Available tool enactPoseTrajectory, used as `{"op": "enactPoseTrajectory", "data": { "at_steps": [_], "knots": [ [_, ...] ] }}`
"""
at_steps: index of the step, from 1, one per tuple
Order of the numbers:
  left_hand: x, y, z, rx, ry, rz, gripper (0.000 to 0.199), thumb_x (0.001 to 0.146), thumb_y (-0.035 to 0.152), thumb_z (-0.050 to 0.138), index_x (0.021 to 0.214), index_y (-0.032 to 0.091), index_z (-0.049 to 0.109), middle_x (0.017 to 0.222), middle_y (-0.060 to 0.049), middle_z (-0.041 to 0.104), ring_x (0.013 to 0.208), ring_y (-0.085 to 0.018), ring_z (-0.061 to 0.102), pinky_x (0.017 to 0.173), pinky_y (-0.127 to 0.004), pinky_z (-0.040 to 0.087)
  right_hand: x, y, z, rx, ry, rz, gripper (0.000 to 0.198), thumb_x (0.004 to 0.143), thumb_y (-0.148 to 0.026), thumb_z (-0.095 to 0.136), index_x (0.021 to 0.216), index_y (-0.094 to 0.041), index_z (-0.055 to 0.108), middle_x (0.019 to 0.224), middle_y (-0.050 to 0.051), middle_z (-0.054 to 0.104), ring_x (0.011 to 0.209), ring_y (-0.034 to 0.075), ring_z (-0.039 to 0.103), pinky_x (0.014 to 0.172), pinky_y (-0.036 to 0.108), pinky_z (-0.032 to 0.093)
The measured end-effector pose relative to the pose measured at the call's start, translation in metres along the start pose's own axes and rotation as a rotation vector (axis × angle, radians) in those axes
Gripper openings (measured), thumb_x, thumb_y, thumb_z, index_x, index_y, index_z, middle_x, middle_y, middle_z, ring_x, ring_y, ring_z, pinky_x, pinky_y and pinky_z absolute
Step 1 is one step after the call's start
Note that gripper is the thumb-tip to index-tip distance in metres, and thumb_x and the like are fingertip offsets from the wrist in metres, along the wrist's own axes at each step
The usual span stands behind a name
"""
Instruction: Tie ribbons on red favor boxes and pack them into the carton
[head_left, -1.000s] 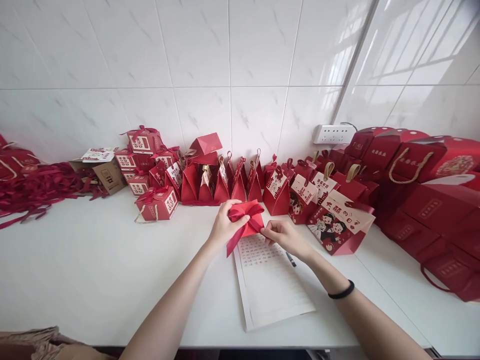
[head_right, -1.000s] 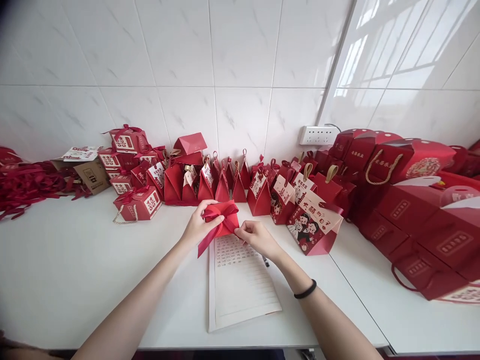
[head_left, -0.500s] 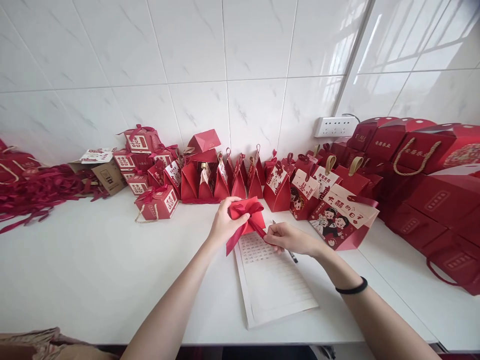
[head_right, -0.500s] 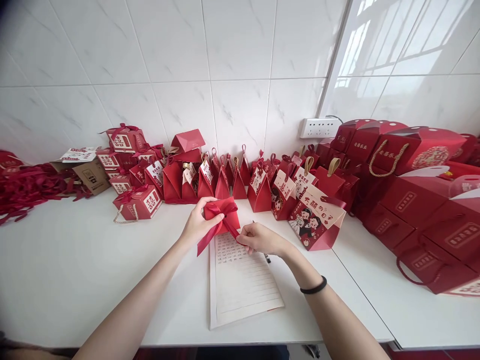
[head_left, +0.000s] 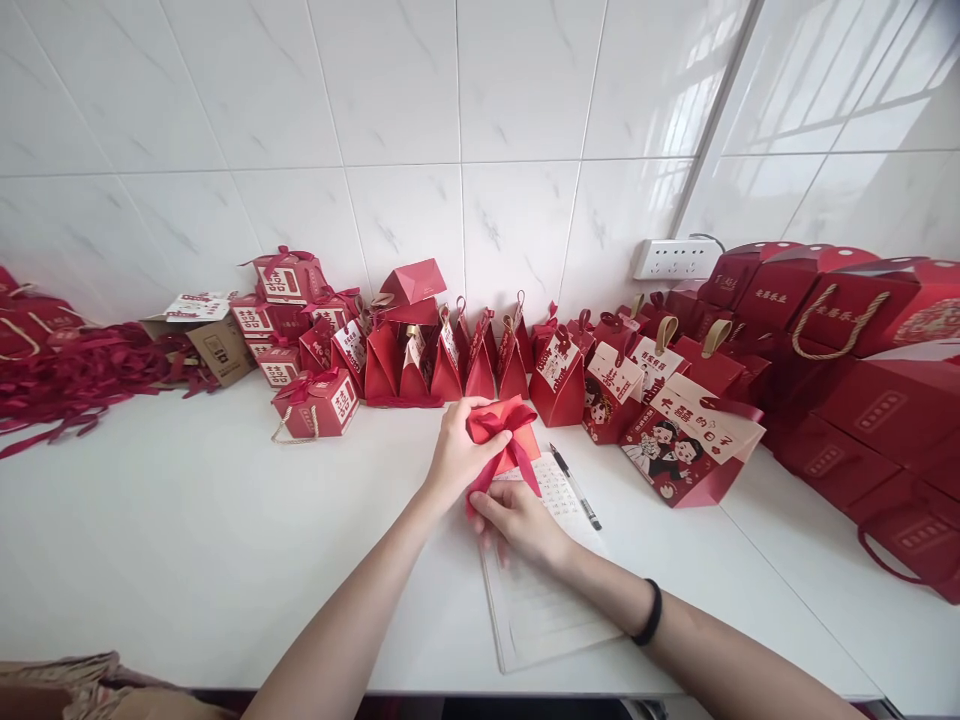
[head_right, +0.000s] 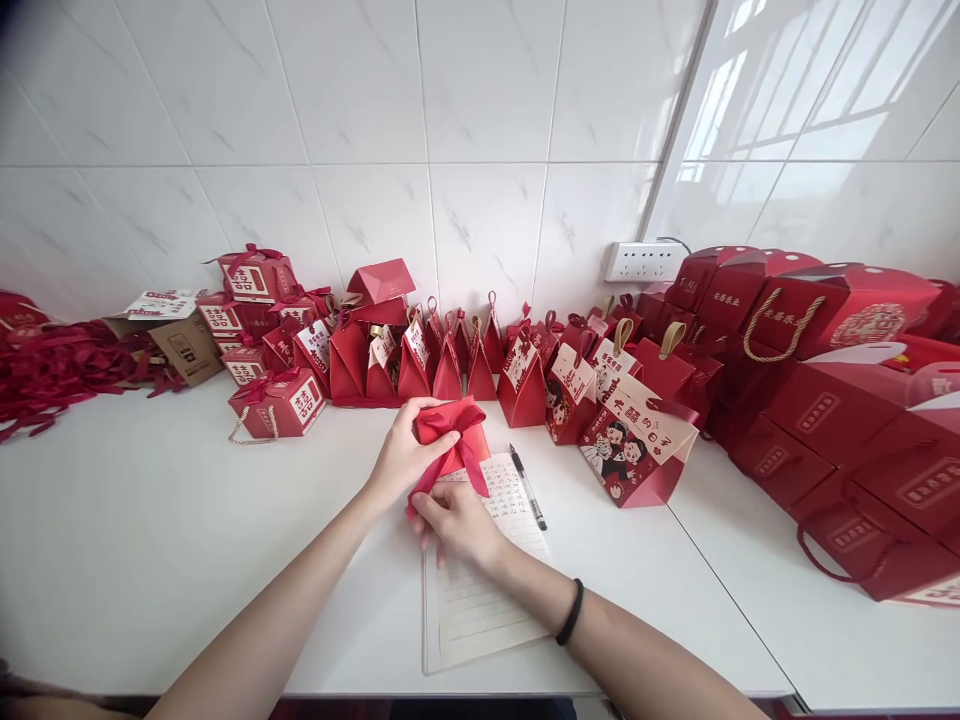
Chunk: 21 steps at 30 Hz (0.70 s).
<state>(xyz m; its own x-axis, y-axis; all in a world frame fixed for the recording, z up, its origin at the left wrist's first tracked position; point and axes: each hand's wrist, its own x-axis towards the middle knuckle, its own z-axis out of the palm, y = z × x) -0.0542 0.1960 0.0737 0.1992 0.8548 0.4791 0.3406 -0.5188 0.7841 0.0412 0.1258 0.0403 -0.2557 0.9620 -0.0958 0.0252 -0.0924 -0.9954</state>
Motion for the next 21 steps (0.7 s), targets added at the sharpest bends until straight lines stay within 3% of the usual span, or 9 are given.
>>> {"op": "enactPoseTrajectory", "data": {
  "at_steps": [4, 8, 10, 12, 14, 18, 21],
  "knots": [
    [0.001, -0.002, 0.001, -0.017, -0.004, 0.005, 0.035, 0.069, 0.022, 0.068, 0.1, 0.023, 0.052, 0.105, -0.004, 0.059, 0.103, -0.022, 0.055, 0.091, -0.038, 0.041, -0.006, -0.001, 0.0, -0.034, -0.072, -0.018, 0.046, 0.071, -0.061, 0.06, 0.058, -0.018, 0.049, 0.054, -0.001, 0.054, 0.038, 0.009, 0.047, 0.028, 0.019, 0.036],
    [0.001, -0.004, 0.001, -0.019, -0.013, 0.003, 0.035, 0.071, 0.024, 0.068, 0.102, 0.022, 0.051, 0.107, -0.004, 0.058, 0.104, -0.021, 0.054, 0.091, -0.037, 0.042, -0.01, -0.009, -0.008, -0.177, -0.163, -0.038, 0.052, 0.077, -0.067, 0.049, 0.058, -0.018, 0.052, 0.052, 0.001, 0.053, 0.037, 0.01, 0.045, 0.03, 0.021, 0.033],
    [0.002, -0.004, -0.001, -0.025, -0.037, 0.009, 0.036, 0.07, 0.025, 0.068, 0.102, 0.022, 0.051, 0.107, -0.004, 0.059, 0.104, -0.021, 0.055, 0.091, -0.037, 0.042, -0.009, -0.02, -0.022, -0.28, 0.013, -0.163, 0.054, 0.08, -0.068, 0.042, 0.059, -0.019, 0.05, 0.05, 0.0, 0.051, 0.039, 0.011, 0.044, 0.035, 0.023, 0.032],
    [0.002, -0.003, -0.003, -0.039, -0.08, 0.016, 0.038, 0.071, 0.026, 0.069, 0.104, 0.022, 0.051, 0.109, -0.004, 0.058, 0.104, -0.021, 0.054, 0.092, -0.037, 0.042, -0.006, -0.035, -0.038, -0.421, 0.342, -0.315, 0.052, 0.083, -0.065, 0.041, 0.06, -0.019, 0.047, 0.052, 0.0, 0.049, 0.045, 0.012, 0.045, 0.043, 0.024, 0.033],
    [0.002, -0.004, -0.005, -0.057, -0.123, 0.041, 0.038, 0.073, 0.027, 0.068, 0.106, 0.023, 0.05, 0.112, -0.004, 0.057, 0.106, -0.02, 0.054, 0.093, -0.036, 0.042, 0.001, -0.05, -0.052, -0.598, 0.571, -0.355, 0.047, 0.082, -0.062, 0.046, 0.061, -0.02, 0.046, 0.055, 0.0, 0.05, 0.051, 0.014, 0.047, 0.049, 0.026, 0.033],
    [0.002, -0.008, -0.006, -0.083, -0.123, 0.099, 0.036, 0.076, 0.028, 0.064, 0.108, 0.023, 0.05, 0.115, -0.005, 0.055, 0.11, -0.019, 0.053, 0.095, -0.035, 0.041, 0.017, -0.062, -0.061, -0.811, 0.564, -0.234, 0.038, 0.079, -0.05, 0.052, 0.059, -0.02, 0.042, 0.059, 0.001, 0.054, 0.055, 0.015, 0.048, 0.05, 0.026, 0.032],
    [0.001, -0.015, -0.001, -0.069, 0.006, 0.122, 0.033, 0.081, 0.031, 0.058, 0.111, 0.022, 0.047, 0.117, -0.007, 0.053, 0.114, -0.02, 0.05, 0.098, -0.037, 0.04, 0.025, -0.05, -0.059, -0.689, 0.564, -0.341, 0.029, 0.08, -0.043, 0.046, 0.062, -0.02, 0.045, 0.065, 0.001, 0.056, 0.061, 0.016, 0.051, 0.058, 0.028, 0.038]
  ]
}}
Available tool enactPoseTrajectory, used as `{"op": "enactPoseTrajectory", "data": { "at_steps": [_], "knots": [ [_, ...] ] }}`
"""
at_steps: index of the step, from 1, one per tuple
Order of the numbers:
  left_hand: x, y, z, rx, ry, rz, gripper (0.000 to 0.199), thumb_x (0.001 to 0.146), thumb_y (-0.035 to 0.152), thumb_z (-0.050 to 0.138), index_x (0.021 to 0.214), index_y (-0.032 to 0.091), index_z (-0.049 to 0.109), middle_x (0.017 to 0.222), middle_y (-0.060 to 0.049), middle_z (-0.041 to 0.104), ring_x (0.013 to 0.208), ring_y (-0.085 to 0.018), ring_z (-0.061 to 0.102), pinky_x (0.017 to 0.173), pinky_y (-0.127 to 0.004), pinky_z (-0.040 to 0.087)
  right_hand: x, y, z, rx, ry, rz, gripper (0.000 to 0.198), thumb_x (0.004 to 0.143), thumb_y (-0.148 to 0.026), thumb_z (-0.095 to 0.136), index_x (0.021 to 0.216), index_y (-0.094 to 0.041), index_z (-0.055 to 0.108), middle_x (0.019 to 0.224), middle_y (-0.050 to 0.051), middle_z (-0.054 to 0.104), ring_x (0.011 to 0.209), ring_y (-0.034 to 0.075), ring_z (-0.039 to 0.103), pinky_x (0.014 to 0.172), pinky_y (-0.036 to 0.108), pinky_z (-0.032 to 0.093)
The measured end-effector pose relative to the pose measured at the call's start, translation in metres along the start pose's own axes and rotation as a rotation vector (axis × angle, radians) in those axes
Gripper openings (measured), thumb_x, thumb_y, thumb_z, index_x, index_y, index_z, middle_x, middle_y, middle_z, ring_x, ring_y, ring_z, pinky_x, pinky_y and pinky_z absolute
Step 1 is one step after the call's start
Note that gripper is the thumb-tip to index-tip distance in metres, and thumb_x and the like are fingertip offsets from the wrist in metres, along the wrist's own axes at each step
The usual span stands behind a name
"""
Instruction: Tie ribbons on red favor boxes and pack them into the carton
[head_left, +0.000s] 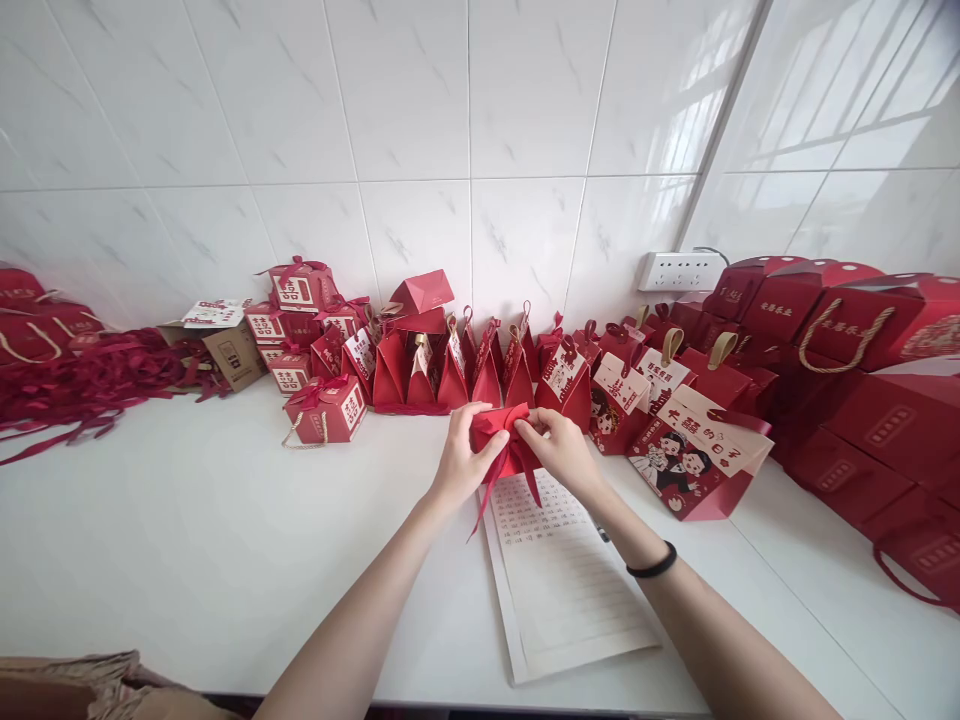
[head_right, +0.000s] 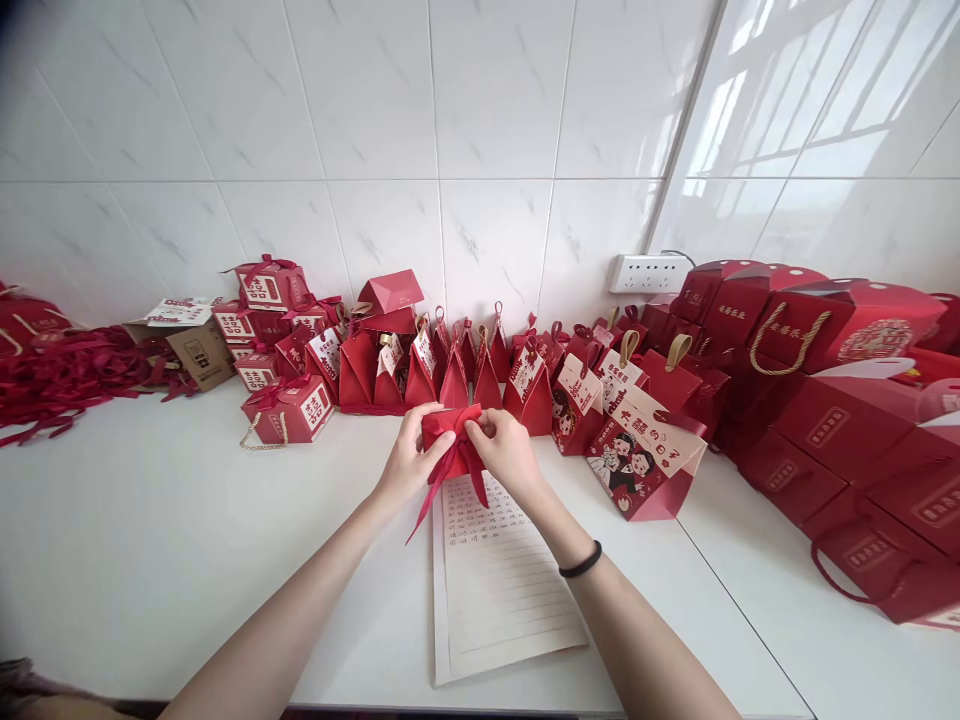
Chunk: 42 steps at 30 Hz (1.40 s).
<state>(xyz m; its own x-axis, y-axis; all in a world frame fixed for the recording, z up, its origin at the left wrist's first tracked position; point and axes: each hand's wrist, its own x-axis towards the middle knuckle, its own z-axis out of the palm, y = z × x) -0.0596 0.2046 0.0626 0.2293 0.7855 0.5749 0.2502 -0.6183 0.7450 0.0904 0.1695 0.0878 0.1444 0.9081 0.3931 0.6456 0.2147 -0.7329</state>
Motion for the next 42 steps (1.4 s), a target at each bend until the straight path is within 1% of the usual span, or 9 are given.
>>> {"op": "enactPoseTrajectory", "data": {
  "at_steps": [5, 11, 14, 18, 21, 24, 29, 36, 42],
  "knots": [
    [-0.006, -0.007, 0.011, 0.105, 0.206, 0.108, 0.025, 0.084, 0.027, 0.055, 0.107, 0.022, 0.046, 0.117, -0.008, 0.049, 0.116, -0.019, 0.046, 0.1, -0.038, 0.038, -0.01, 0.018, 0.013, 0.216, 0.096, -0.06, 0.037, 0.081, -0.056, 0.046, 0.07, -0.02, 0.051, 0.079, 0.005, 0.058, 0.072, 0.019, 0.053, 0.065, 0.03, 0.044],
    [-0.01, -0.013, 0.015, 0.062, 0.335, 0.111, 0.017, 0.085, 0.027, 0.054, 0.096, 0.021, 0.042, 0.121, -0.011, 0.041, 0.12, -0.021, 0.042, 0.095, -0.039, 0.042, -0.013, 0.023, 0.013, 0.33, 0.109, -0.049, 0.044, 0.078, -0.063, 0.052, 0.073, -0.019, 0.056, 0.081, 0.006, 0.059, 0.076, 0.02, 0.055, 0.068, 0.031, 0.045],
    [-0.009, -0.013, 0.013, 0.074, 0.318, 0.1, 0.012, 0.086, 0.028, 0.052, 0.085, 0.021, 0.042, 0.116, -0.01, 0.043, 0.118, -0.021, 0.043, 0.093, -0.038, 0.043, -0.013, 0.023, 0.014, 0.377, 0.108, -0.025, 0.044, 0.076, -0.063, 0.055, 0.072, -0.019, 0.056, 0.08, 0.006, 0.059, 0.076, 0.02, 0.055, 0.068, 0.031, 0.045],
    [-0.007, -0.009, 0.009, 0.109, 0.261, 0.077, 0.016, 0.089, 0.027, 0.046, 0.076, 0.021, 0.041, 0.109, -0.008, 0.046, 0.115, -0.019, 0.045, 0.09, -0.034, 0.043, -0.013, 0.024, 0.015, 0.398, 0.1, -0.009, 0.044, 0.076, -0.063, 0.056, 0.072, -0.019, 0.056, 0.079, 0.006, 0.06, 0.076, 0.02, 0.055, 0.07, 0.032, 0.045],
    [-0.007, -0.008, 0.008, 0.133, 0.293, 0.03, 0.019, 0.089, 0.03, 0.046, 0.074, 0.021, 0.04, 0.095, -0.006, 0.046, 0.098, -0.017, 0.051, 0.079, -0.029, 0.046, -0.013, 0.027, 0.017, 0.411, 0.094, 0.004, 0.046, 0.074, -0.065, 0.056, 0.075, -0.019, 0.057, 0.083, 0.006, 0.059, 0.079, 0.021, 0.056, 0.07, 0.032, 0.047],
    [-0.007, -0.009, 0.008, 0.161, 0.313, -0.018, 0.02, 0.089, 0.033, 0.044, 0.073, 0.022, 0.039, 0.08, -0.002, 0.046, 0.079, -0.016, 0.051, 0.072, -0.029, 0.045, -0.012, 0.03, 0.019, 0.479, 0.102, 0.011, 0.047, 0.07, -0.066, 0.06, 0.074, -0.02, 0.057, 0.096, 0.008, 0.058, 0.093, 0.023, 0.056, 0.08, 0.034, 0.048],
    [-0.008, -0.009, 0.009, 0.111, 0.265, -0.146, 0.021, 0.09, 0.037, 0.04, 0.075, 0.022, 0.039, 0.07, 0.001, 0.05, 0.063, -0.014, 0.05, 0.063, -0.027, 0.041, -0.01, 0.031, 0.02, 0.68, 0.064, 0.08, 0.044, 0.064, -0.06, 0.07, 0.067, -0.018, 0.056, 0.121, 0.011, 0.052, 0.11, 0.026, 0.052, 0.096, 0.037, 0.041],
    [-0.008, -0.006, 0.01, 0.108, 0.289, -0.166, 0.019, 0.09, 0.033, 0.039, 0.074, 0.023, 0.036, 0.065, 0.004, 0.048, 0.056, -0.013, 0.048, 0.056, -0.025, 0.038, -0.009, 0.034, 0.02, 0.956, 0.006, 0.201, 0.039, 0.06, -0.048, 0.079, 0.065, -0.017, 0.057, 0.126, 0.01, 0.05, 0.11, 0.027, 0.052, 0.087, 0.035, 0.046],
    [-0.005, -0.004, 0.009, 0.102, 0.288, -0.225, 0.017, 0.09, 0.03, 0.038, 0.074, 0.023, 0.036, 0.065, 0.003, 0.048, 0.058, -0.015, 0.049, 0.057, -0.026, 0.039, -0.009, 0.031, 0.019, 1.023, 0.015, 0.232, 0.04, 0.055, -0.046, 0.082, 0.064, -0.016, 0.057, 0.125, 0.01, 0.049, 0.104, 0.027, 0.055, 0.083, 0.035, 0.047]
  ]
}}
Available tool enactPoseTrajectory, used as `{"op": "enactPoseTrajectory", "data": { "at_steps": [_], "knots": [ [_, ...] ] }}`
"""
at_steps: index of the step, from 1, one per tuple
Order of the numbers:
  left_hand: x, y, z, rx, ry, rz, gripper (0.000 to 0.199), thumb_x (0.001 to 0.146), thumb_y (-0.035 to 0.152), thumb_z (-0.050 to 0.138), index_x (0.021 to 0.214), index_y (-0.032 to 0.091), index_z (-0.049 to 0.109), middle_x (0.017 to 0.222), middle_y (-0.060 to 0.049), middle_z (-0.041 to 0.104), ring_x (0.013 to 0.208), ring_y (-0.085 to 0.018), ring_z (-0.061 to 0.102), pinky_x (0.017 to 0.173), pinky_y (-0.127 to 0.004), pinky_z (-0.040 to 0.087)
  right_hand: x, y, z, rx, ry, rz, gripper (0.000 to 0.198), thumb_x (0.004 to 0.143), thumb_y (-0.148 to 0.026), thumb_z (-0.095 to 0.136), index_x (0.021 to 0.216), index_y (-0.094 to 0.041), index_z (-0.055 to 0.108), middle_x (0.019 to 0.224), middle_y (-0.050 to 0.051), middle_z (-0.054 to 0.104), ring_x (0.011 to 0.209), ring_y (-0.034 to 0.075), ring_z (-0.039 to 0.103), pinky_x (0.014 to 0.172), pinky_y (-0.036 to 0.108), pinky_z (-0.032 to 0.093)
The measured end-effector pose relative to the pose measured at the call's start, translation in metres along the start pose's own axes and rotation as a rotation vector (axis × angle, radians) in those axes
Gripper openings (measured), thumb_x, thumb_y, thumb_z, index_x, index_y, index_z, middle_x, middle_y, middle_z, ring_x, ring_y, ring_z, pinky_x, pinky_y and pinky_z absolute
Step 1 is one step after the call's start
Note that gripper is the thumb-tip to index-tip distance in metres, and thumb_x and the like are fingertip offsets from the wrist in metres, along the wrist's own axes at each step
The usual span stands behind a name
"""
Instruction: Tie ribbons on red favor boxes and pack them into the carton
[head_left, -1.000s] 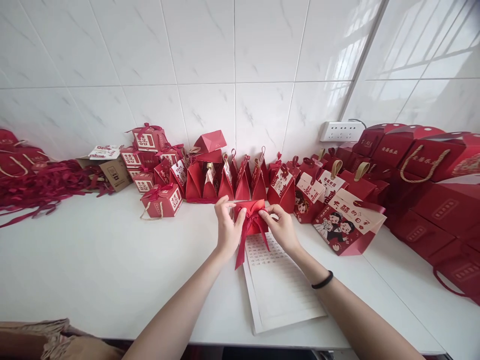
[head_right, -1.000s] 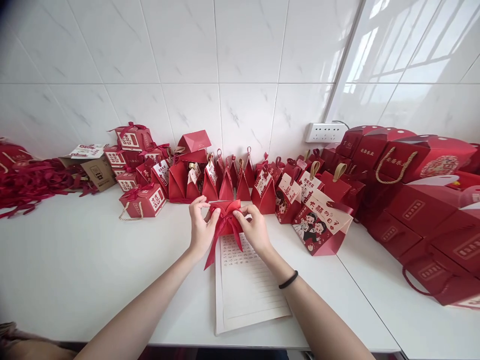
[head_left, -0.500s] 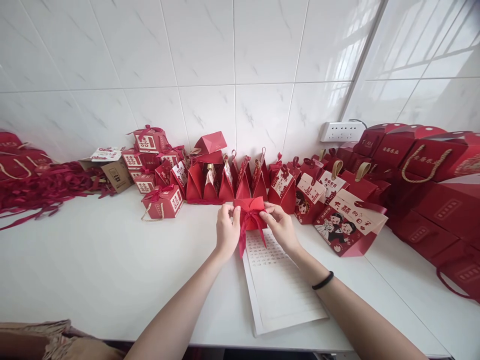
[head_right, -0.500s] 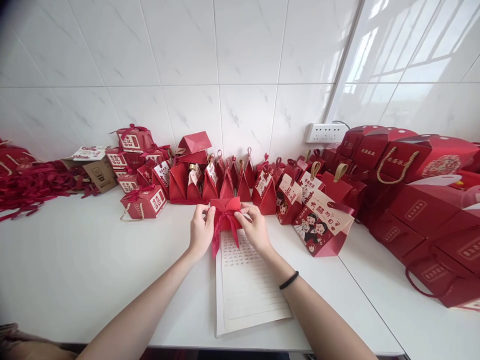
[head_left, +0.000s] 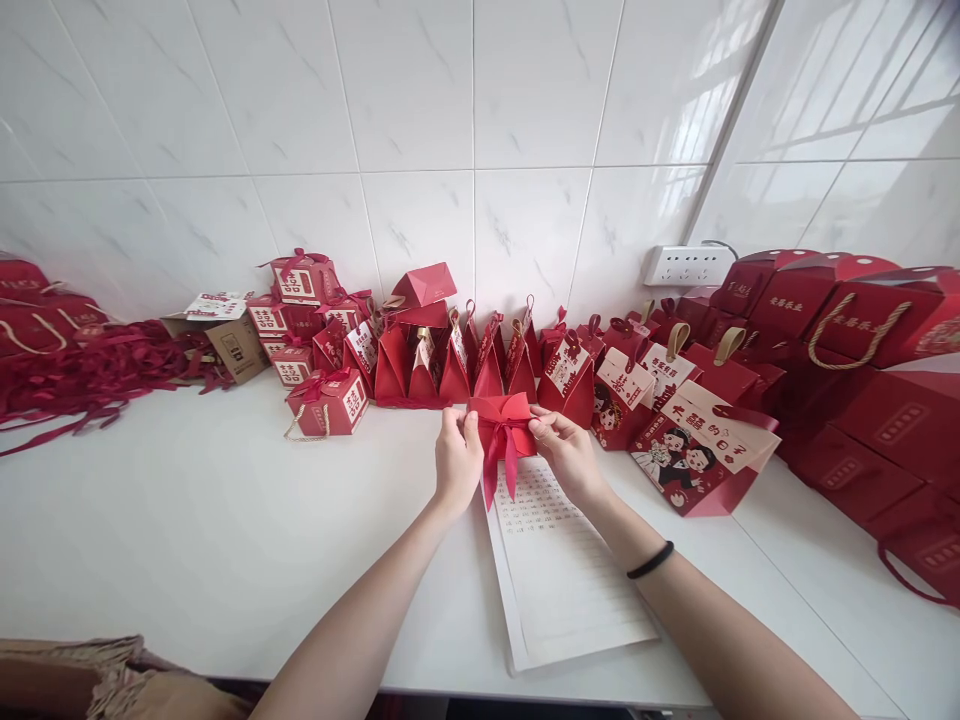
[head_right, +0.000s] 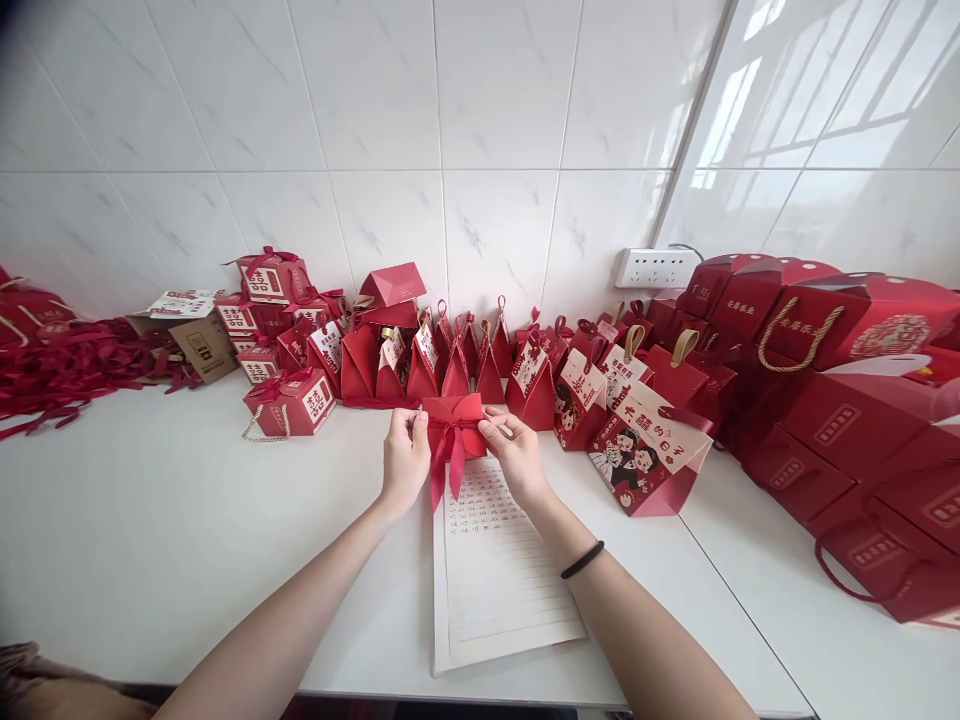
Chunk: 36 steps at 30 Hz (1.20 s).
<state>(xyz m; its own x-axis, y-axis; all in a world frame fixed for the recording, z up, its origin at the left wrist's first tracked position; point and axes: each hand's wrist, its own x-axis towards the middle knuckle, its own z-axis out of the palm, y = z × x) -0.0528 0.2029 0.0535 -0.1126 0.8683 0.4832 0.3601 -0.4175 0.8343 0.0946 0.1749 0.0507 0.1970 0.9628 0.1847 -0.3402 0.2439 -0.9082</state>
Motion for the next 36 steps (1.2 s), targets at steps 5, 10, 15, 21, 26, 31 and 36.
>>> {"op": "enactPoseTrajectory", "data": {
  "at_steps": [5, 10, 15, 21, 26, 31, 36],
  "knots": [
    [0.001, 0.003, 0.002, -0.045, 0.013, -0.06, 0.019, 0.09, 0.029, 0.037, 0.073, 0.023, 0.037, 0.065, 0.002, 0.049, 0.06, -0.015, 0.05, 0.06, -0.026, 0.039, 0.0, 0.004, 0.003, 0.047, 0.059, 0.013, 0.04, 0.053, -0.045, 0.083, 0.061, -0.016, 0.057, 0.124, 0.01, 0.049, 0.099, 0.025, 0.055, 0.079, 0.033, 0.048],
    [0.001, -0.003, 0.002, -0.104, -0.054, -0.034, 0.021, 0.089, 0.036, 0.04, 0.073, 0.021, 0.039, 0.066, 0.002, 0.048, 0.06, -0.013, 0.047, 0.061, -0.025, 0.039, 0.002, 0.008, -0.002, 0.051, 0.072, -0.029, 0.038, 0.057, -0.047, 0.081, 0.065, -0.017, 0.059, 0.098, 0.004, 0.061, 0.086, 0.019, 0.057, 0.077, 0.029, 0.046],
    [0.008, -0.007, -0.004, -0.187, -0.081, -0.093, 0.022, 0.085, 0.042, 0.046, 0.078, 0.02, 0.044, 0.077, 0.0, 0.053, 0.069, -0.014, 0.052, 0.068, -0.026, 0.041, 0.004, 0.005, -0.008, 0.006, 0.051, -0.013, 0.039, 0.058, -0.049, 0.08, 0.069, -0.016, 0.063, 0.076, 0.001, 0.061, 0.074, 0.015, 0.055, 0.072, 0.026, 0.047],
    [0.01, -0.004, -0.006, -0.167, -0.128, -0.092, 0.025, 0.082, 0.043, 0.05, 0.072, 0.019, 0.047, 0.076, -0.001, 0.054, 0.07, -0.014, 0.052, 0.071, -0.028, 0.043, 0.004, 0.004, -0.006, -0.009, 0.088, -0.04, 0.039, 0.06, -0.048, 0.078, 0.068, -0.017, 0.058, 0.077, 0.0, 0.06, 0.078, 0.016, 0.058, 0.076, 0.028, 0.049],
    [0.012, -0.007, -0.005, -0.171, -0.089, -0.006, 0.02, 0.081, 0.036, 0.05, 0.07, 0.019, 0.05, 0.08, -0.002, 0.051, 0.077, -0.015, 0.053, 0.073, -0.027, 0.045, 0.003, -0.003, -0.011, -0.128, 0.014, -0.086, 0.045, 0.067, -0.053, 0.072, 0.092, -0.02, 0.053, 0.106, 0.008, 0.059, 0.105, 0.025, 0.055, 0.088, 0.041, 0.048],
    [0.012, -0.008, -0.006, -0.222, -0.134, 0.043, 0.016, 0.08, 0.031, 0.051, 0.071, 0.019, 0.051, 0.084, -0.002, 0.051, 0.083, -0.015, 0.054, 0.07, -0.024, 0.047, 0.003, -0.005, -0.021, -0.691, -0.386, -0.357, 0.107, 0.057, -0.044, 0.082, 0.141, -0.02, 0.019, 0.147, 0.016, 0.015, 0.136, 0.031, 0.016, 0.11, 0.05, 0.023],
    [0.009, -0.008, -0.007, -0.249, -0.139, 0.122, 0.014, 0.079, 0.026, 0.049, 0.067, 0.019, 0.047, 0.078, -0.001, 0.049, 0.076, -0.013, 0.052, 0.062, -0.022, 0.047, 0.006, 0.0, -0.028, -0.816, -0.424, -0.439, 0.106, 0.067, -0.032, 0.073, 0.145, -0.021, 0.002, 0.147, 0.014, 0.011, 0.136, 0.03, 0.016, 0.107, 0.049, 0.03]
  ]
}}
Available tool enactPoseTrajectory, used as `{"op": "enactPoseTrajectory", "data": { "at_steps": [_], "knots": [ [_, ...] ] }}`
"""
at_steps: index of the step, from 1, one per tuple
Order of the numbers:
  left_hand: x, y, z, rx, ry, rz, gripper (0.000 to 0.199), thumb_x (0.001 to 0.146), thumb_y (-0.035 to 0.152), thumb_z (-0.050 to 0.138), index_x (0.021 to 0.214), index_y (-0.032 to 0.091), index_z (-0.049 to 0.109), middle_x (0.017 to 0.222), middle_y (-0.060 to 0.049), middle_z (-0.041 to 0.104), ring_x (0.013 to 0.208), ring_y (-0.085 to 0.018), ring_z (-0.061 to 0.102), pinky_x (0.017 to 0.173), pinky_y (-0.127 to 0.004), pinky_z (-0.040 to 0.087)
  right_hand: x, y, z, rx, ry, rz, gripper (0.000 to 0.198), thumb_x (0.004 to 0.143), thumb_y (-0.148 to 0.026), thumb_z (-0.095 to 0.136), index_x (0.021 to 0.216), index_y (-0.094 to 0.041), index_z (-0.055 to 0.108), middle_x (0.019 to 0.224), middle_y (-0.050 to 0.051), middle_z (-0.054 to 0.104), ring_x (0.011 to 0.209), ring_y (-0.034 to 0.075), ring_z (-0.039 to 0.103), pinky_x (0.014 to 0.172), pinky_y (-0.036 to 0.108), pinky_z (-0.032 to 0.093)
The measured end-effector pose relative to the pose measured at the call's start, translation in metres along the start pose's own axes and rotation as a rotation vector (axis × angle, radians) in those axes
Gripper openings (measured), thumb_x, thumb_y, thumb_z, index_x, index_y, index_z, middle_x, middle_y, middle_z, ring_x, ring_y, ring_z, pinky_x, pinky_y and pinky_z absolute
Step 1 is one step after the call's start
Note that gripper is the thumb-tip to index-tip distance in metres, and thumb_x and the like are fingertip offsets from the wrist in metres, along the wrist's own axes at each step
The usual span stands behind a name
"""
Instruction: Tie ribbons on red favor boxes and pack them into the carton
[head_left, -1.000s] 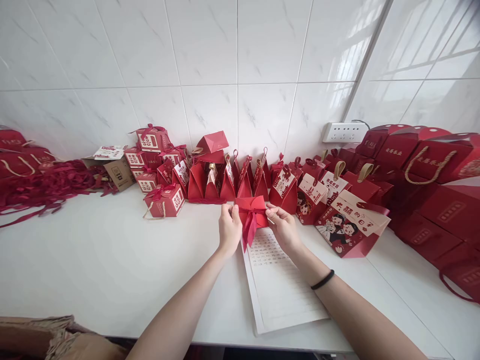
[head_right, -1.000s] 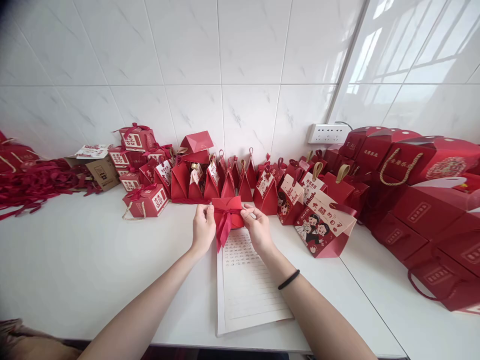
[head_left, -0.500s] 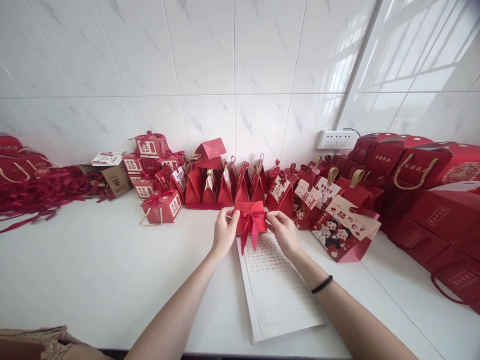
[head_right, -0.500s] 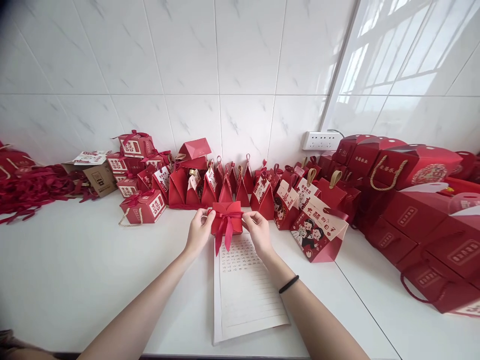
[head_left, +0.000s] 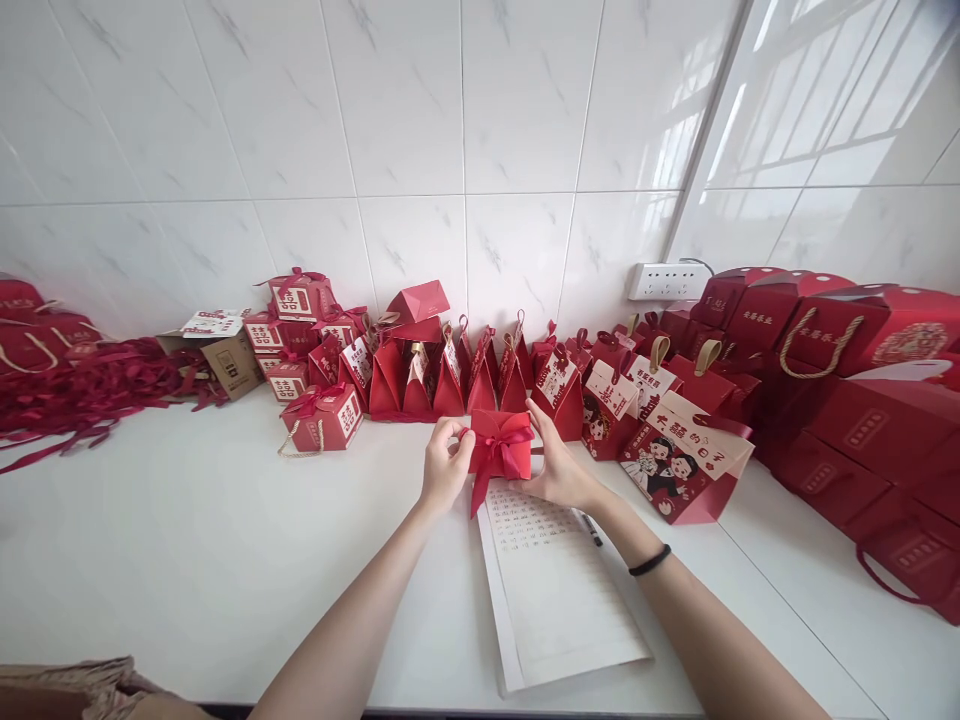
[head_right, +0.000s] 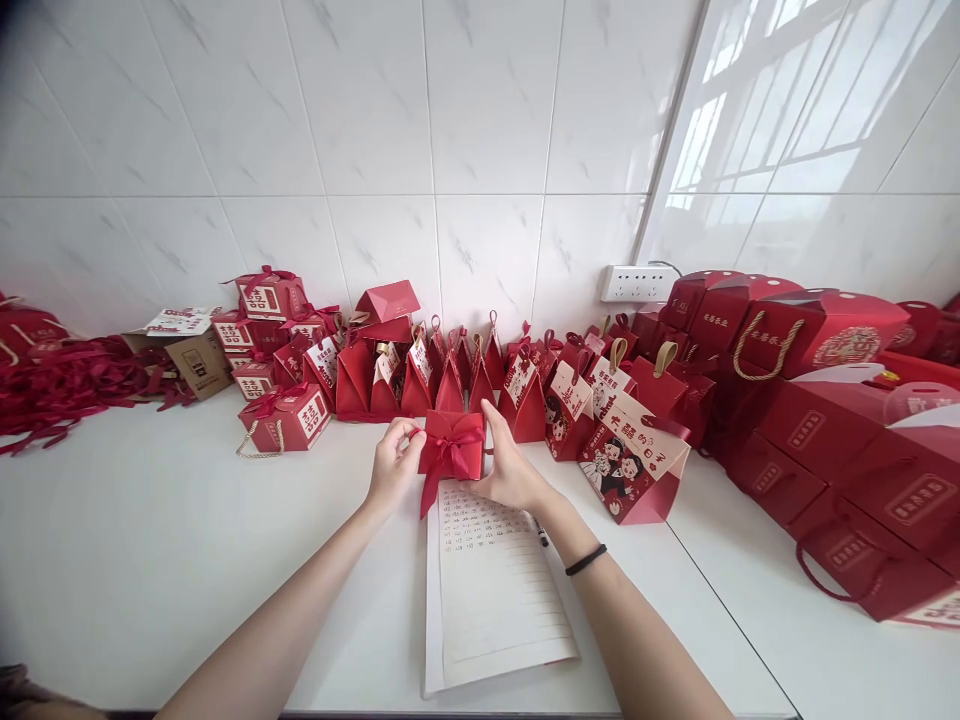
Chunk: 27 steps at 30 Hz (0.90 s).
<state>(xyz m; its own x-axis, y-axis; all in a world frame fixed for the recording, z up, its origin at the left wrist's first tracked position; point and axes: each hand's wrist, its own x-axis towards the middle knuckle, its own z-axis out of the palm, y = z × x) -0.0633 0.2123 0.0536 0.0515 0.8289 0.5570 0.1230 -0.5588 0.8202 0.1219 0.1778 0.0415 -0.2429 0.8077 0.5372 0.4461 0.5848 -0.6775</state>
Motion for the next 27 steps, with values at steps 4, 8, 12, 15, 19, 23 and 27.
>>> {"op": "enactPoseTrajectory", "data": {
  "at_steps": [4, 8, 12, 15, 19, 23, 27],
  "knots": [
    [-0.002, 0.002, 0.002, 0.001, 0.011, 0.158, 0.014, 0.082, 0.022, 0.049, 0.068, 0.019, 0.046, 0.077, -0.001, 0.05, 0.074, -0.012, 0.054, 0.063, -0.022, 0.048, 0.001, 0.003, 0.0, -0.014, 0.055, -0.038, 0.1, 0.068, -0.029, 0.07, 0.145, -0.023, 0.007, 0.141, 0.015, 0.023, 0.129, 0.03, 0.03, 0.098, 0.048, 0.043],
    [-0.004, 0.014, 0.001, 0.096, 0.184, 0.47, 0.012, 0.083, 0.017, 0.053, 0.074, 0.019, 0.046, 0.08, -0.001, 0.05, 0.077, -0.012, 0.055, 0.065, -0.024, 0.049, 0.004, -0.005, 0.001, -0.082, 0.168, -0.115, 0.098, 0.07, -0.033, 0.071, 0.145, -0.026, 0.009, 0.135, 0.014, 0.029, 0.124, 0.03, 0.036, 0.094, 0.049, 0.047],
    [-0.01, 0.035, -0.005, 0.251, 0.099, 0.95, 0.017, 0.076, 0.01, 0.063, 0.079, 0.019, 0.049, 0.077, 0.001, 0.053, 0.073, -0.011, 0.053, 0.081, -0.036, 0.05, 0.004, -0.021, 0.002, -0.056, 0.288, -0.207, 0.095, 0.074, -0.038, 0.071, 0.145, -0.031, 0.007, 0.137, 0.013, 0.027, 0.126, 0.029, 0.035, 0.092, 0.046, 0.05],
    [-0.016, 0.045, -0.007, 0.305, 0.036, 1.107, 0.021, 0.073, 0.009, 0.066, 0.08, 0.02, 0.049, 0.073, 0.003, 0.054, 0.067, -0.01, 0.052, 0.085, -0.04, 0.048, 0.003, -0.032, 0.003, -0.021, 0.359, -0.25, 0.094, 0.074, -0.039, 0.071, 0.144, -0.033, 0.009, 0.139, 0.012, 0.025, 0.124, 0.03, 0.037, 0.088, 0.044, 0.052],
    [-0.016, 0.047, -0.008, 0.219, 0.129, 0.9, 0.028, 0.07, 0.037, 0.066, 0.087, 0.023, 0.048, 0.086, -0.004, 0.055, 0.082, -0.019, 0.058, 0.083, -0.042, 0.048, 0.002, -0.037, 0.002, -0.018, 0.392, -0.217, 0.097, 0.072, -0.037, 0.072, 0.144, -0.032, 0.007, 0.141, 0.012, 0.024, 0.124, 0.03, 0.038, 0.09, 0.044, 0.05],
    [-0.006, 0.043, -0.014, 0.073, -0.029, 0.462, 0.071, 0.063, 0.051, 0.062, 0.121, 0.018, 0.038, 0.133, -0.019, 0.039, 0.126, -0.033, 0.038, 0.102, -0.048, 0.035, 0.001, -0.041, -0.002, -0.007, 0.353, -0.133, 0.101, 0.07, -0.045, 0.07, 0.145, -0.027, 0.005, 0.14, 0.013, 0.029, 0.125, 0.032, 0.036, 0.094, 0.045, 0.045],
    [0.0, 0.038, -0.02, -0.11, -0.296, 0.228, 0.075, 0.068, 0.038, 0.064, 0.132, 0.02, 0.029, 0.137, -0.016, 0.039, 0.126, -0.029, 0.04, 0.104, -0.042, 0.034, 0.001, -0.046, -0.005, 0.126, 0.235, -0.037, 0.102, 0.068, -0.057, 0.071, 0.144, -0.026, 0.01, 0.137, 0.014, 0.034, 0.125, 0.032, 0.036, 0.093, 0.045, 0.045]
  ]
}}
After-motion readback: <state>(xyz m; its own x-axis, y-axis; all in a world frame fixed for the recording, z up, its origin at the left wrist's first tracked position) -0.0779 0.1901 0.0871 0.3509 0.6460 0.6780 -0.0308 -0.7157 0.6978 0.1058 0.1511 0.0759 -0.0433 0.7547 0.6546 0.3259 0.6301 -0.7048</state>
